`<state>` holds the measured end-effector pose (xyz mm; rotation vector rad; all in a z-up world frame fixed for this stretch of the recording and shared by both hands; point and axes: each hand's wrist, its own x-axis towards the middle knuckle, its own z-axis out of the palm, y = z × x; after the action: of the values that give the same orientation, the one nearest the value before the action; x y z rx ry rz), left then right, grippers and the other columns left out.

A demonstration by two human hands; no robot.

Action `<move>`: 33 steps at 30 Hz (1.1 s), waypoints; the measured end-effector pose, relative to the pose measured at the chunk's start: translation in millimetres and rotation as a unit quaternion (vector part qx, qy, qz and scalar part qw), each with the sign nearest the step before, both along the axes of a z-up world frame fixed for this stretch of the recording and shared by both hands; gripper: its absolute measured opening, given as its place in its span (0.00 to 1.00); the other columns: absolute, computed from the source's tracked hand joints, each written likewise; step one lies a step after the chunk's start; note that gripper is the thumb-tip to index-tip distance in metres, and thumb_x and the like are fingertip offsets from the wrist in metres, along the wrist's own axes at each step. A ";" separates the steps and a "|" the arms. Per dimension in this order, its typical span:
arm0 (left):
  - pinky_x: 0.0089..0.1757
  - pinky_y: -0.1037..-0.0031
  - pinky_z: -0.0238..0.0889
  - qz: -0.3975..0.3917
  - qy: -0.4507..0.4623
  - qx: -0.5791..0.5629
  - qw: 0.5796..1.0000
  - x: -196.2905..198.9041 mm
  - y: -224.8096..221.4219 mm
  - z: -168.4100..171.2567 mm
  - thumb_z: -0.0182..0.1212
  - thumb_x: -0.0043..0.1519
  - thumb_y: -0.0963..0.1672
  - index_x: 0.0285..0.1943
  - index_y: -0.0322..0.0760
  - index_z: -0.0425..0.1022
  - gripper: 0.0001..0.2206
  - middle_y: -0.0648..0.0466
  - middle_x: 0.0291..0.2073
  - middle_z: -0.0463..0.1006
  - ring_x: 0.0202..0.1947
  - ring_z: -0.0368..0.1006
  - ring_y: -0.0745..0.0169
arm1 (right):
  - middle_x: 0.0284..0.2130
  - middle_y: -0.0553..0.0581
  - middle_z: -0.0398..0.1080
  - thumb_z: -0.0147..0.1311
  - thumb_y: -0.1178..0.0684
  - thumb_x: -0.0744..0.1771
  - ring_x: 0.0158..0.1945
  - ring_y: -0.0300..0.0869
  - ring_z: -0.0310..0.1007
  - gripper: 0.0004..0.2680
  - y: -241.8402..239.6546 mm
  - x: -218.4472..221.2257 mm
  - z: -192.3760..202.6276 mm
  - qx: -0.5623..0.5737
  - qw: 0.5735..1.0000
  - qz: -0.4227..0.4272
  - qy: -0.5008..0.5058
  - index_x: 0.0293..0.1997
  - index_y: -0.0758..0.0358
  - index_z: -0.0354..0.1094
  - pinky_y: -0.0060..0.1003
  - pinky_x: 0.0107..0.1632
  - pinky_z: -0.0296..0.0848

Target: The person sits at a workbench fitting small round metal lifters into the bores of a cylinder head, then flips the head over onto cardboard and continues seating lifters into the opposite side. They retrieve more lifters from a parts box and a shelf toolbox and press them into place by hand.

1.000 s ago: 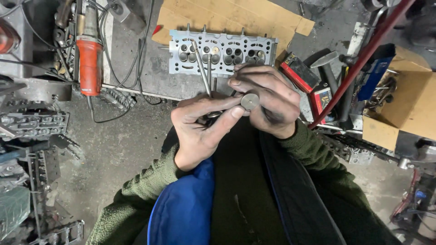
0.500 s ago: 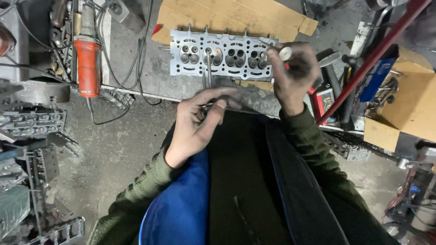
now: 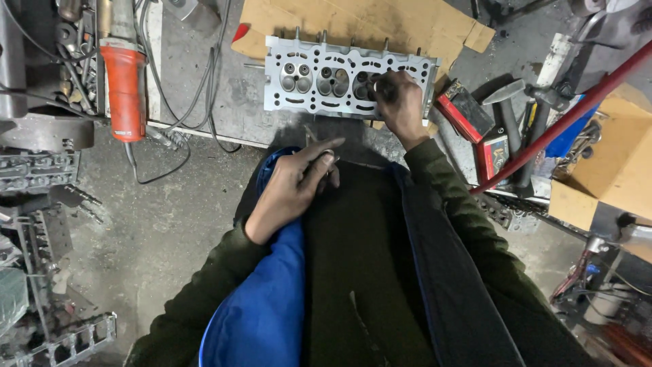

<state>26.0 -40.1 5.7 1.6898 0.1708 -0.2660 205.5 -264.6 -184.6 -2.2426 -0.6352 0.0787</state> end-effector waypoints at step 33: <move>0.33 0.78 0.64 0.016 -0.057 -0.091 0.994 2.6 19.1 -25.9 0.57 0.72 0.41 0.73 0.36 0.70 0.19 0.52 0.28 0.74 0.27 0.66 0.72 | 0.72 0.66 0.63 0.52 0.60 0.69 0.79 0.59 0.53 0.10 55.4 -55.5 154.0 0.083 0.939 0.287 0.167 0.57 0.65 0.72 0.53 0.78 0.55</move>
<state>28.6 -21.0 -20.2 1.5146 0.0865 -0.1552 150.0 -209.2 -30.6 -1.7614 -1.0404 0.6585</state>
